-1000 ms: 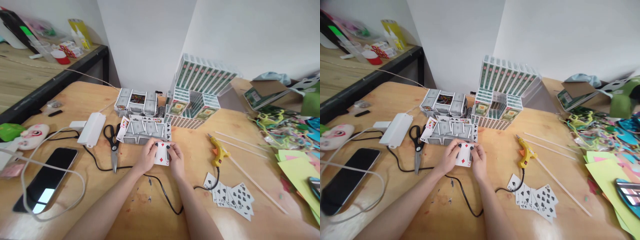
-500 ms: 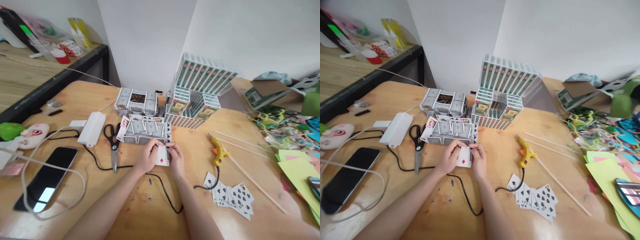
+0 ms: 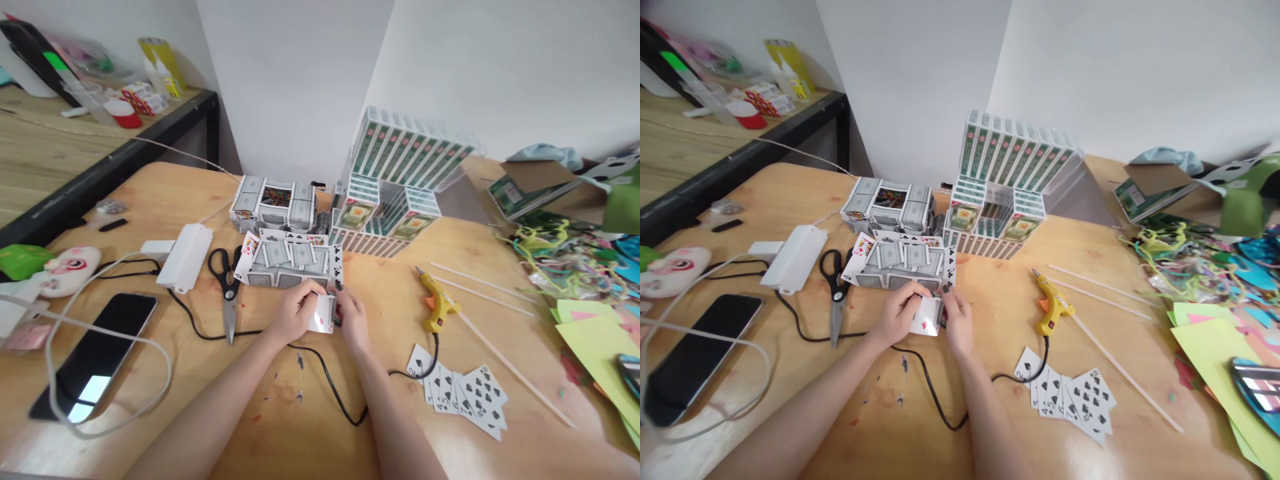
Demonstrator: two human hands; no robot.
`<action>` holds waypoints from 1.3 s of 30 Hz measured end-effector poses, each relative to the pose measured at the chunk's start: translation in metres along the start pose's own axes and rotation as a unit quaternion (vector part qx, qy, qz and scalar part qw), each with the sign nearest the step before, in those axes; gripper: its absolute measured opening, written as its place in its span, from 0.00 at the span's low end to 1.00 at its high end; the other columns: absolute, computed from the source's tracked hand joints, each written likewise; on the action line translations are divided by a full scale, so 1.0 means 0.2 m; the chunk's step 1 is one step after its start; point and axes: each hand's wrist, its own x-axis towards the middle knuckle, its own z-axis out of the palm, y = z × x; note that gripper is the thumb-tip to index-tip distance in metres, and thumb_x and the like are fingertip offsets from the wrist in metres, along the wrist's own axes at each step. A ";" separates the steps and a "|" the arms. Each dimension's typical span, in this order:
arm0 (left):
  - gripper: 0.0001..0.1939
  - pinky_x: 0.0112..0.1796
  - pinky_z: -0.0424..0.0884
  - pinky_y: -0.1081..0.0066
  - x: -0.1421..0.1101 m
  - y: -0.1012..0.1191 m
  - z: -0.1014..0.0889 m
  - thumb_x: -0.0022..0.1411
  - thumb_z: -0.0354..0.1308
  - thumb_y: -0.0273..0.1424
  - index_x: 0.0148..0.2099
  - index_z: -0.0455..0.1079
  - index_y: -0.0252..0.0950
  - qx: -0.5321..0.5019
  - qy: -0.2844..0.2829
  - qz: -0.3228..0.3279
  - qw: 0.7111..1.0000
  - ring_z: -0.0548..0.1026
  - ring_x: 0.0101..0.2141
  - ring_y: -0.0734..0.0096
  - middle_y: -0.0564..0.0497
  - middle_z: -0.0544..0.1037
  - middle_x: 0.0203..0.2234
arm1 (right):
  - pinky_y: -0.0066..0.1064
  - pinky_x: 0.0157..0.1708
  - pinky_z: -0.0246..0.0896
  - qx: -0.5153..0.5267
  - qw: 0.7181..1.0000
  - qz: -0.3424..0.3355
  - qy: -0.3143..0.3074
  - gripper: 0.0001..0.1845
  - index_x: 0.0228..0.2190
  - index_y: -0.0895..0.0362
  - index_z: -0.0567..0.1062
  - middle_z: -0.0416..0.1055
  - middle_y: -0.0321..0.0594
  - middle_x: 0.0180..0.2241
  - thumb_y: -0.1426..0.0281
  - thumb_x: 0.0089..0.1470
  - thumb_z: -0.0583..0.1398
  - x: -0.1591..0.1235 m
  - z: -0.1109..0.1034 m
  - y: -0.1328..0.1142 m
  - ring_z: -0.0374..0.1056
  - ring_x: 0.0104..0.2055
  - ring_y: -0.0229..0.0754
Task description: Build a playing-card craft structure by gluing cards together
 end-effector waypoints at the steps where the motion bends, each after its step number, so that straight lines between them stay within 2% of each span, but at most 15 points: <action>1: 0.10 0.30 0.63 0.74 0.00 0.00 0.00 0.58 0.44 0.28 0.33 0.67 0.37 -0.001 -0.003 0.007 1.000 0.69 0.27 0.73 0.52 0.73 0.27 | 0.24 0.16 0.40 -0.004 1.000 0.011 -0.009 0.15 0.22 0.57 0.66 0.50 0.28 0.16 0.57 0.47 0.56 0.00 0.00 0.00 0.45 0.17 0.31; 4: 0.10 0.30 0.63 0.74 0.00 0.00 -0.02 0.57 0.45 0.27 0.32 0.67 0.37 -0.003 -0.011 0.024 1.000 0.69 0.27 0.73 0.52 0.73 0.26 | 0.23 0.15 0.38 0.034 0.996 0.054 -0.063 0.17 0.19 0.57 0.64 0.47 0.26 0.15 0.57 0.44 0.60 0.00 -0.02 -0.02 0.43 0.16 0.29; 8: 0.10 0.27 0.62 0.74 0.00 0.01 -0.02 0.56 0.45 0.27 0.29 0.67 0.36 -0.007 -0.025 0.028 0.999 0.68 0.25 0.74 0.52 0.72 0.24 | 0.23 0.12 0.33 0.076 0.981 0.129 -0.121 0.17 0.20 0.57 0.64 0.47 0.24 0.12 0.58 0.43 0.61 -0.01 -0.04 -0.04 0.39 0.13 0.27; 10: 0.10 0.27 0.62 0.74 0.00 0.01 -0.02 0.56 0.45 0.27 0.29 0.67 0.36 -0.008 -0.032 0.022 0.999 0.67 0.24 0.74 0.52 0.72 0.23 | 0.23 0.12 0.31 0.087 0.976 0.144 -0.139 0.16 0.21 0.57 0.66 0.48 0.24 0.12 0.58 0.42 0.62 -0.02 -0.05 -0.05 0.39 0.12 0.27; 14: 0.10 0.31 0.65 0.73 0.01 0.00 -0.03 0.55 0.46 0.27 0.29 0.68 0.36 -0.006 -0.039 0.014 0.999 0.70 0.28 0.72 0.51 0.74 0.26 | 0.23 0.12 0.33 0.087 0.978 0.120 -0.145 0.16 0.22 0.58 0.67 0.49 0.23 0.11 0.58 0.43 0.62 -0.01 -0.05 -0.03 0.39 0.12 0.26; 18: 0.12 0.35 0.66 0.71 0.02 -0.01 -0.04 0.56 0.47 0.27 0.37 0.71 0.36 -0.041 -0.016 0.004 0.999 0.72 0.34 0.69 0.50 0.76 0.33 | 0.23 0.11 0.34 0.049 0.992 0.059 -0.102 0.18 0.22 0.57 0.67 0.50 0.23 0.10 0.55 0.45 0.60 0.00 -0.04 -0.01 0.41 0.10 0.27; 20: 0.14 0.37 0.67 0.71 0.02 -0.02 -0.04 0.57 0.47 0.28 0.41 0.71 0.36 -0.066 0.004 -0.013 0.998 0.72 0.36 0.67 0.49 0.76 0.37 | 0.23 0.10 0.37 0.007 0.996 0.023 -0.081 0.19 0.22 0.57 0.68 0.53 0.25 0.09 0.53 0.47 0.59 0.00 -0.04 -0.01 0.45 0.10 0.28; 22: 0.13 0.38 0.67 0.70 0.02 -0.02 -0.02 0.59 0.48 0.31 0.42 0.71 0.35 -0.072 0.023 -0.026 0.997 0.72 0.38 0.67 0.48 0.76 0.38 | 0.23 0.11 0.43 -0.018 0.996 0.002 -0.086 0.20 0.22 0.57 0.68 0.58 0.28 0.09 0.53 0.49 0.57 -0.01 -0.03 -0.01 0.51 0.10 0.30; 27: 0.11 0.38 0.67 0.71 0.03 -0.04 0.02 0.59 0.53 0.35 0.40 0.71 0.36 -0.025 0.048 -0.036 0.998 0.72 0.36 0.68 0.49 0.76 0.34 | 0.25 0.14 0.55 -0.003 0.992 -0.007 -0.124 0.20 0.29 0.57 0.71 0.67 0.32 0.14 0.52 0.50 0.56 -0.03 0.00 -0.03 0.61 0.13 0.34; 30: 0.09 0.37 0.66 0.72 0.02 -0.04 0.03 0.58 0.53 0.34 0.37 0.71 0.36 -0.004 0.063 -0.037 0.997 0.72 0.34 0.70 0.50 0.76 0.32 | 0.26 0.15 0.58 0.001 0.991 -0.006 -0.133 0.20 0.32 0.58 0.72 0.68 0.33 0.16 0.53 0.50 0.57 -0.03 0.01 -0.02 0.62 0.14 0.34; 39: 0.11 0.30 0.64 0.76 0.03 -0.04 0.02 0.59 0.51 0.35 0.29 0.70 0.34 0.008 0.054 -0.049 0.997 0.70 0.28 0.74 0.53 0.74 0.24 | 0.24 0.15 0.61 -0.008 0.989 0.000 -0.149 0.19 0.32 0.60 0.71 0.70 0.35 0.16 0.55 0.52 0.56 -0.03 0.01 0.00 0.67 0.15 0.36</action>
